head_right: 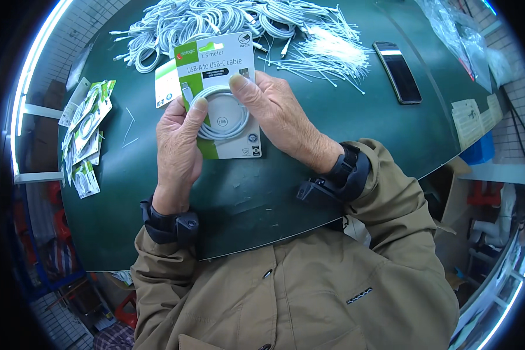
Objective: Packaging USB cables into white and green cardboard sleeves at a factory workbench.
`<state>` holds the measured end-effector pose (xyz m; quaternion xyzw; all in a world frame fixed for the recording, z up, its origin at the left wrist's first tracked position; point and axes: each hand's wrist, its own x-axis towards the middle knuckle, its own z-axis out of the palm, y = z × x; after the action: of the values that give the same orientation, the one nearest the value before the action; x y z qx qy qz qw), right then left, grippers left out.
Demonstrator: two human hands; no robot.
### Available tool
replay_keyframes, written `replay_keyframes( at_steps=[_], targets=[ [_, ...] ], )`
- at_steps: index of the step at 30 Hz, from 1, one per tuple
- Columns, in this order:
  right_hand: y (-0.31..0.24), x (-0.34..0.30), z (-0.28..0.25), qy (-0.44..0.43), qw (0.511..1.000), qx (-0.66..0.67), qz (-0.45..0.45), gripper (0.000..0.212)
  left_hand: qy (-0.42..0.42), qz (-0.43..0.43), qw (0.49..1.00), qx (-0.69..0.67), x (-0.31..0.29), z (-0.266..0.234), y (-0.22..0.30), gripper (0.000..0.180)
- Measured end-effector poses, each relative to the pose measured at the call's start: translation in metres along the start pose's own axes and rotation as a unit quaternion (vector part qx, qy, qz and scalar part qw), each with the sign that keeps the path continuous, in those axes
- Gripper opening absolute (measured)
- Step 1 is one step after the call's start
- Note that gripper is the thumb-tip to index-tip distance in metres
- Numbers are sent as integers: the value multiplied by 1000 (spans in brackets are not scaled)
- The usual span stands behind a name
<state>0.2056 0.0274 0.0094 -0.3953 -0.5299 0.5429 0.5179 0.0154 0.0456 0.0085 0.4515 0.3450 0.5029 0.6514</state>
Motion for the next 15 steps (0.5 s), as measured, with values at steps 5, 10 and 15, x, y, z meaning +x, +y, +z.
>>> replay_keyframes(
  at_steps=[5, 10, 15],
  targets=[
    [6, 1, 3, 26, 1000, -4, 8, 49, -11, 19, 1000, 22, -6, 3, 0, 35],
    [9, 3, 0, 74, 993, 85, -23, 47, 10, 69, 996, 64, -8, -8, 8, 38],
    [12, 8, -7, 49, 996, 76, 0, 47, -114, 363, 795, 472, -3, -18, 36, 35]
  ],
)
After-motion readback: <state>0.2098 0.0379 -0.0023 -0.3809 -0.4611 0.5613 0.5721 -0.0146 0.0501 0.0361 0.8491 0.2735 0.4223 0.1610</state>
